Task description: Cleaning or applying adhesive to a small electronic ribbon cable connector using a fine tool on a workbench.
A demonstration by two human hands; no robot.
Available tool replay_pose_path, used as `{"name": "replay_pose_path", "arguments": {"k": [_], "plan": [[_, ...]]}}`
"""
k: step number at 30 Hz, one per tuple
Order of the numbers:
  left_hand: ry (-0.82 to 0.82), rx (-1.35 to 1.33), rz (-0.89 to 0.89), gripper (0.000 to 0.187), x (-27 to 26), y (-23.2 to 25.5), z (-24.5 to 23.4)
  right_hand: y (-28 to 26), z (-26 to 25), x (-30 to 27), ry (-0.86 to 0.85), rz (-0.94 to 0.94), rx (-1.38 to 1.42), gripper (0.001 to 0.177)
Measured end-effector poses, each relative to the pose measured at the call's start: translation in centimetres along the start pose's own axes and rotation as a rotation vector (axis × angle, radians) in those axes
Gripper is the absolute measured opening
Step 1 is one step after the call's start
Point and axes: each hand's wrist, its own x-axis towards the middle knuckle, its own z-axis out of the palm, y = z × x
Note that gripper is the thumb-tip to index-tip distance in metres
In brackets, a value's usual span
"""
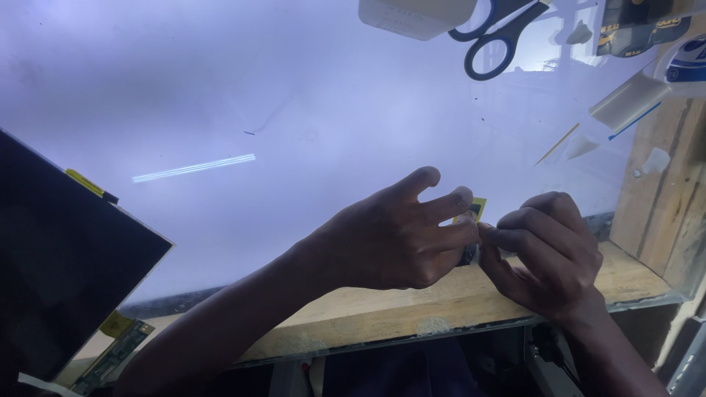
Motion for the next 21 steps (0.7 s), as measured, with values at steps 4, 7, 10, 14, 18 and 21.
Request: {"name": "replay_pose_path", "arguments": {"k": [4, 7, 10, 14, 18, 21], "plan": [[-0.002, 0.039, 0.007, 0.022, 0.15, 0.0, -0.08, -0.3, -0.29, -0.13, 0.014, 0.069, -0.017, 0.026], [-0.005, 0.017, -0.005, 0.026, 0.2, 0.03, -0.16, -0.43, -0.38, 0.02, 0.028, 0.104, 0.004, 0.024], [-0.011, 0.0, 0.006, 0.027, 0.29, 0.02, -0.29, -0.26, -0.18, 0.06, -0.007, 0.047, 0.007, 0.021], [0.008, 0.02, -0.005, 0.027, 0.39, -0.09, -0.36, -0.1, -0.22, 0.15, 0.009, 0.042, -0.021, 0.025], [-0.008, 0.003, -0.001, 0.02, 0.27, -0.03, -0.31, -0.34, -0.17, -0.01, 0.03, 0.076, -0.028, 0.027], [-0.008, 0.017, 0.003, 0.024, 0.23, 0.07, -0.3, -0.59, -0.38, -0.13, 0.051, 0.072, -0.026, 0.025]]}}
